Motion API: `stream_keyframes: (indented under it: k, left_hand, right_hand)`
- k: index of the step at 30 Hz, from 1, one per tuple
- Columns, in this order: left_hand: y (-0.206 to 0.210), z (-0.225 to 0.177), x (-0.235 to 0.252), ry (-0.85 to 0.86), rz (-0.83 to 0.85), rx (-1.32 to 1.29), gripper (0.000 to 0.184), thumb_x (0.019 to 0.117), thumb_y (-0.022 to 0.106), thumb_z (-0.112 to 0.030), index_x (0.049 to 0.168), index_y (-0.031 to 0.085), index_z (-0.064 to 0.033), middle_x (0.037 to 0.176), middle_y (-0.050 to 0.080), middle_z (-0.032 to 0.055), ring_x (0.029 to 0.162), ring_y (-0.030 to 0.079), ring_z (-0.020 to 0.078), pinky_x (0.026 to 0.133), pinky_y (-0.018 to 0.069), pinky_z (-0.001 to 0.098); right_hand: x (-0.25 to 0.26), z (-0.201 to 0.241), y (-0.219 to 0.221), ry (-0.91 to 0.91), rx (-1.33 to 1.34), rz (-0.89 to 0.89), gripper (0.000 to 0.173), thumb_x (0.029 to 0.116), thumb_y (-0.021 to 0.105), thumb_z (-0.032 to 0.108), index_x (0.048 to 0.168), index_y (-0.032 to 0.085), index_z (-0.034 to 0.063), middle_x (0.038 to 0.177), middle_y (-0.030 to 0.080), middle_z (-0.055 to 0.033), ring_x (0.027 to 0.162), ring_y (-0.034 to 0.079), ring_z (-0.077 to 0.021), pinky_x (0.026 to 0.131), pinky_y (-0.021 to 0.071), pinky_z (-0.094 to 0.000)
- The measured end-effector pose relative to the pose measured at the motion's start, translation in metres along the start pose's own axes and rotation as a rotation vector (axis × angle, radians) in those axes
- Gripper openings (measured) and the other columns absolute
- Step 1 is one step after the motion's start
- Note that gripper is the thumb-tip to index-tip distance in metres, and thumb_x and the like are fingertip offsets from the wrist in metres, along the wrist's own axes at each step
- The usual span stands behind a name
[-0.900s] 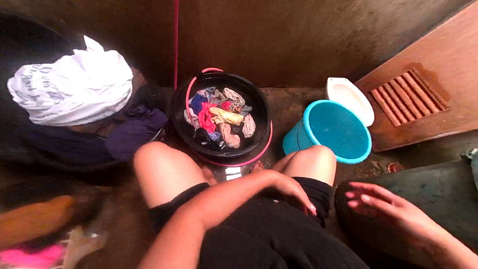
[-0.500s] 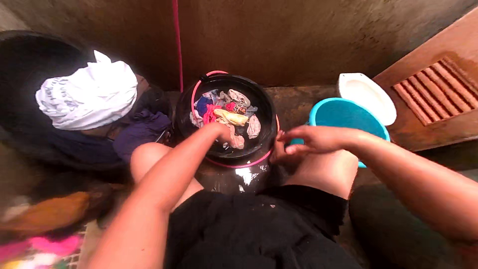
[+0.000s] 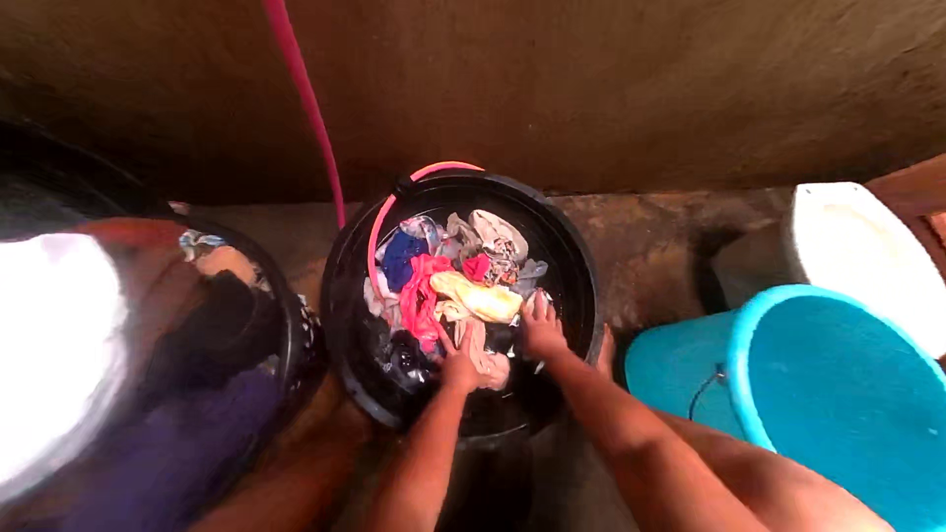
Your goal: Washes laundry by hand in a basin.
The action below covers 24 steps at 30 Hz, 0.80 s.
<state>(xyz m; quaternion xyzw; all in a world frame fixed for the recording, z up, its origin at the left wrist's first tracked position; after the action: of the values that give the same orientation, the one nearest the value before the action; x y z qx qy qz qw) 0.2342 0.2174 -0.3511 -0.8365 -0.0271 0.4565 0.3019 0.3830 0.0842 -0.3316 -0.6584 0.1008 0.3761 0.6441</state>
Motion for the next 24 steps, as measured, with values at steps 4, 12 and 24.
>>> stream_keyframes:
  k: [4, 12, 24]
  left_hand:
    - [-0.019, 0.023, 0.045, 0.094, -0.010, 0.118, 0.117, 0.0733, 0.091, -0.031, 0.165, 0.019, -0.0363, 0.171, -0.009, 0.0239, 0.150, 0.022, 0.0560, 0.108, 0.0392, 0.0722]
    - [-0.093, 0.032, 0.046, 0.057, -0.004, 0.316, 0.089, 0.0873, 0.075, -0.012, 0.161, 0.033, -0.0393, 0.171, 0.022, 0.0129, 0.147, 0.031, 0.0524, 0.106, 0.0231, 0.0849]
    - [-0.030, -0.053, -0.086, 0.364, 0.032, 0.140, 0.082, 0.0881, 0.071, -0.004, 0.161, 0.037, -0.0201, 0.161, 0.042, 0.0142, 0.150, 0.035, 0.0377, 0.117, 0.0356, 0.0634]
  right_hand:
    - [-0.009, 0.035, 0.059, -0.028, -0.084, 0.264, 0.085, 0.0943, 0.067, 0.014, 0.165, 0.019, 0.0095, 0.169, 0.003, -0.0302, 0.154, 0.001, -0.0572, 0.116, 0.0122, -0.0798]
    - [0.003, 0.013, 0.056, -0.003, -0.067, 0.206, 0.054, 0.0995, 0.061, 0.017, 0.149, 0.047, 0.0006, 0.153, 0.043, -0.0302, 0.138, 0.045, -0.0513, 0.107, 0.0425, -0.0691]
    - [-0.121, 0.076, 0.007, -0.340, 0.089, 0.330, 0.042, 0.1015, 0.060, 0.021, 0.141, 0.058, 0.0064, 0.135, 0.062, -0.0260, 0.126, 0.059, -0.0439, 0.105, 0.0448, -0.0663]
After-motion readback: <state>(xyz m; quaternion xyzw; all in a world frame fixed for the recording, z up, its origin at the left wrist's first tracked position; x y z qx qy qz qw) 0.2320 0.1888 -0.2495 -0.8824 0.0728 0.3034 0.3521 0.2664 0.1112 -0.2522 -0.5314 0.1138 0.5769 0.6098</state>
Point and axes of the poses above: each hand's wrist, its own x-axis towards the middle knuckle, its own y-axis out of the palm, z = x × y, the point moved 9 cm from there along x, towards the middle knuckle
